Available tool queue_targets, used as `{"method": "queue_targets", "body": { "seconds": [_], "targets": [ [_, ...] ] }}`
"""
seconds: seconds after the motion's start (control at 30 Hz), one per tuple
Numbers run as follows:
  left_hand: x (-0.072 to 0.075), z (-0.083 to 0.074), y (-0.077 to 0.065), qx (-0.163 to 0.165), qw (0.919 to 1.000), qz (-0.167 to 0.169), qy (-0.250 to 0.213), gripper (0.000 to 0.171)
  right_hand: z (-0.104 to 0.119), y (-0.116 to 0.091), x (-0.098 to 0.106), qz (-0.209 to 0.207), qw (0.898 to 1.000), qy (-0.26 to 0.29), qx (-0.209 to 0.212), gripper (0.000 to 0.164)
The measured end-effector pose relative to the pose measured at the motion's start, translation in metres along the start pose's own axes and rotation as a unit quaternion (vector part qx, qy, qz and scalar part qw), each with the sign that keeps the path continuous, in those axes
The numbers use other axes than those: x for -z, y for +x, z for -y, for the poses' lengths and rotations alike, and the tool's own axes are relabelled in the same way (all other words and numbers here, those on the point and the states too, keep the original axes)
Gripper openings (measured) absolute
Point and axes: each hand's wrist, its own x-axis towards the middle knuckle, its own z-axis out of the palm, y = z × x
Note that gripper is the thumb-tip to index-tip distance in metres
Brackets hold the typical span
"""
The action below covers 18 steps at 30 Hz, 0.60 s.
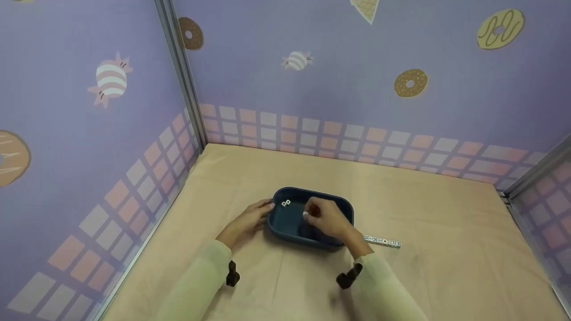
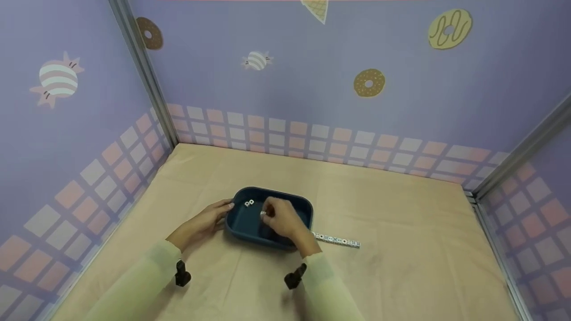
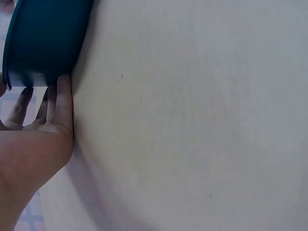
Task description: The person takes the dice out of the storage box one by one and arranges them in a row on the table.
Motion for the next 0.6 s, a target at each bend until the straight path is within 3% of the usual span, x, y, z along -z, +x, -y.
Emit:
{"method": "queue_targets", "body": {
  "seconds": [0.1, 0.3, 0.43, 0.6],
  "targets": [
    [0.001, -0.001, 0.001, -0.001, 1.0000, 0.001, -0.003, 0.059, -0.011, -0.022, 0.035, -0.024, 0.999, -0.015, 0.019, 0.010],
    [0.004, 0.002, 0.001, 0.001, 0.9999, -0.001, -0.011, 0.059, -0.050, -0.074, 0.091, -0.077, 0.996, -0.043, -0.008, 0.012],
    [0.005, 0.002, 0.001, 0.002, 0.9999, 0.000, -0.014, 0.059, -0.078, -0.111, 0.112, -0.087, 0.993, -0.076, -0.038, 0.013],
    [0.002, 0.000, 0.003, 0.001, 0.9998, 0.010, -0.015, 0.059, -0.104, -0.157, 0.123, -0.094, 0.987, -0.091, -0.096, 0.013]
  ]
}}
